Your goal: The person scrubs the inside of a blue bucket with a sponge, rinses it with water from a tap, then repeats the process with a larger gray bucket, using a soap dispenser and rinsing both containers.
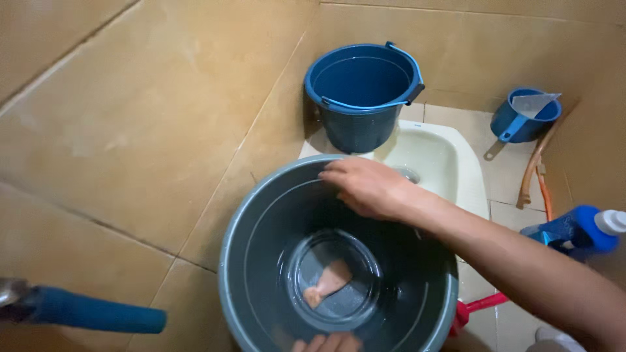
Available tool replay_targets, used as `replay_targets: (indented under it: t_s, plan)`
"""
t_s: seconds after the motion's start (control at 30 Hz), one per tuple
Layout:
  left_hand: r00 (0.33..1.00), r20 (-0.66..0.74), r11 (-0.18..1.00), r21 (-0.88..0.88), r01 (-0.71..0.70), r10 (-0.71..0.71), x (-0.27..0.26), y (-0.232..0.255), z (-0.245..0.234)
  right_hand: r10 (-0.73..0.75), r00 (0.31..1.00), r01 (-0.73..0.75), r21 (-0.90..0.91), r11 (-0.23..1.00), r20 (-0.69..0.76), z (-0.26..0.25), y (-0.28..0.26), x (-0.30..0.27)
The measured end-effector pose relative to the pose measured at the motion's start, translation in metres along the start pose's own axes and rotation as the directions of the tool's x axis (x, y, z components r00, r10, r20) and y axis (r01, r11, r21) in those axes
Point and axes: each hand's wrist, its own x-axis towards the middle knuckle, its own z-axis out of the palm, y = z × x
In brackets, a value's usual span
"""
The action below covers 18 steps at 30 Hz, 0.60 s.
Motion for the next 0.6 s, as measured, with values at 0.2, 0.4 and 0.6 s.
replay_targets:
  t_s: [0.2, 0.4, 0.6]
  plan:
    - [0.271, 0.916, 0.941, -0.327, 0.083, 0.295, 0.108, -0.084, 0.031, 0.058, 0.970, -0.091, -0.133, 0.987, -0.238, -0.018, -0.002, -0.063]
    - [-0.369, 0.907, 0.967, -0.245, -0.065, 0.205, 0.050, -0.085, 0.134, 0.293, 0.926, -0.271, 0.119, 0.955, -0.238, -0.002, 0.004, -0.070]
    - [-0.577, 0.768, 0.923, -0.380, -0.062, 0.278, 0.018, -0.077, 0.152, 0.320, 0.918, -0.276, 0.201, 0.940, -0.236, 0.002, 0.005, -0.072]
